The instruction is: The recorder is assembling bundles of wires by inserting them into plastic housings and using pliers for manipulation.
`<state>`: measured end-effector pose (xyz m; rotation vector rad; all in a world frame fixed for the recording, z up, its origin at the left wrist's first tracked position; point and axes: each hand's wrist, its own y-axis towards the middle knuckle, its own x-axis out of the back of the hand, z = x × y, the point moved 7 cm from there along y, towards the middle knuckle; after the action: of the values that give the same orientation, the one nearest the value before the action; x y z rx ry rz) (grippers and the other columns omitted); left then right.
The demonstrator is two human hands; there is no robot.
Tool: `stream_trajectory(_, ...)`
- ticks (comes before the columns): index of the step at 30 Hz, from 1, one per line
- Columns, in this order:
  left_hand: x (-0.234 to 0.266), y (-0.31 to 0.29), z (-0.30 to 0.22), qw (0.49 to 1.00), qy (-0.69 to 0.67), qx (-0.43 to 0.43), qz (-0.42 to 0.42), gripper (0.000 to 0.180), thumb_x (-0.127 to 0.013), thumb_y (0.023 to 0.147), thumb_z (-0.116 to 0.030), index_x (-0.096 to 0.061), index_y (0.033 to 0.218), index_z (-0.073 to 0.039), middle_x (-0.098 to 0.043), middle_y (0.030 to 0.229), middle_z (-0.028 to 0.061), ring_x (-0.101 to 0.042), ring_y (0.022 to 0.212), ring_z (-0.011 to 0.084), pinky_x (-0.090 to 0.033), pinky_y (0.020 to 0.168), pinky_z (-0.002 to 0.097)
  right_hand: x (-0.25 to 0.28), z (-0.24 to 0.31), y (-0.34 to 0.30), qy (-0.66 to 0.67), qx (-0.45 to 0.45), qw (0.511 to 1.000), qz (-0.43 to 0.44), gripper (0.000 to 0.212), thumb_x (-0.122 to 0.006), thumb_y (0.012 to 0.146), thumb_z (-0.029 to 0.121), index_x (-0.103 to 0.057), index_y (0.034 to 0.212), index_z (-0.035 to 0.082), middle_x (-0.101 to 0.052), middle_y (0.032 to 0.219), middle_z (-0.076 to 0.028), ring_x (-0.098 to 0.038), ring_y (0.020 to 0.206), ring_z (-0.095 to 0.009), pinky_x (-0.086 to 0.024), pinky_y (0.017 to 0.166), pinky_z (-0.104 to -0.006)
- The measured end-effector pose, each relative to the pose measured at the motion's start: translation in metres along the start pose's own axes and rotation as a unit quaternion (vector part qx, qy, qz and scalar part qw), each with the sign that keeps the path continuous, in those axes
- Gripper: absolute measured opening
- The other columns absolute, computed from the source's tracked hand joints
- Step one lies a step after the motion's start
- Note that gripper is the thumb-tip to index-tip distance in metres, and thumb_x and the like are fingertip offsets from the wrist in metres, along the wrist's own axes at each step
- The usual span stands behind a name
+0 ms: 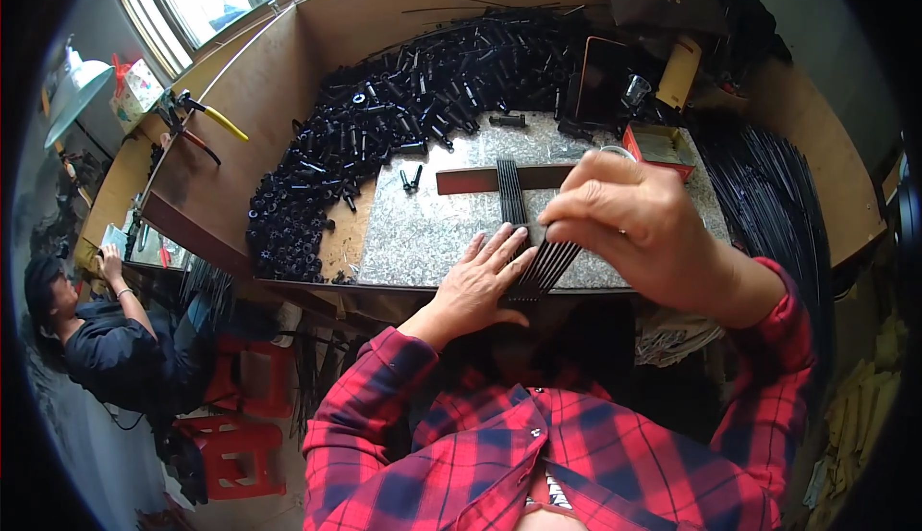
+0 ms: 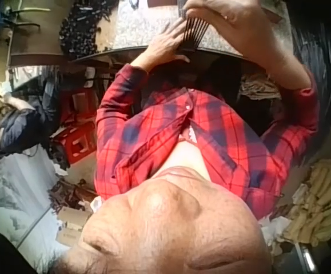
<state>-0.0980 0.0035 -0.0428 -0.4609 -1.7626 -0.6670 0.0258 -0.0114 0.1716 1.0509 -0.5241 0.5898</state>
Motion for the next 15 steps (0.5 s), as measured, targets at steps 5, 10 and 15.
stream_trajectory(5, 0.038, 0.013, -0.008, 0.998, -0.010, -0.018, -0.067, 0.085, -0.071, 0.069, -0.057, -0.047, 0.130, -0.002, -0.034, 0.146, 0.0187, -0.026, 0.139, 0.0350, -0.023, 0.112, 0.0500, 0.043, 0.019, 0.041, -0.054, 0.054, 0.997, -0.006, 0.007, -0.068, 0.083, 0.005, -0.067, 0.086, -0.001, -0.061, 0.080, -0.008, -0.058, 0.070, -0.011, -0.043, 0.056, -0.0241)
stream_trajectory(10, 0.107, 0.031, -0.027, 0.991, -0.089, -0.010, -0.102, 0.054, -0.074, 0.075, -0.042, -0.059, 0.112, -0.005, -0.062, 0.112, 0.0147, -0.057, 0.110, 0.0327, -0.041, 0.098, 0.0442, 0.110, 0.010, 0.071, -0.065, 0.005, 0.997, -0.028, 0.017, -0.063, 0.088, 0.015, -0.066, 0.096, 0.000, -0.061, 0.085, -0.005, -0.056, 0.074, -0.009, -0.045, 0.063, -0.0232)
stream_trajectory(15, 0.146, 0.033, -0.042, 0.985, -0.133, 0.001, -0.106, 0.030, -0.069, 0.084, -0.033, -0.064, 0.095, -0.006, -0.064, 0.078, 0.0118, -0.064, 0.069, 0.0259, -0.049, 0.061, 0.0348, 0.115, 0.025, 0.081, -0.110, 0.023, 0.992, -0.057, 0.035, -0.063, 0.087, 0.030, -0.064, 0.104, 0.000, -0.062, 0.093, -0.007, -0.056, 0.080, -0.012, -0.045, 0.070, -0.0253)
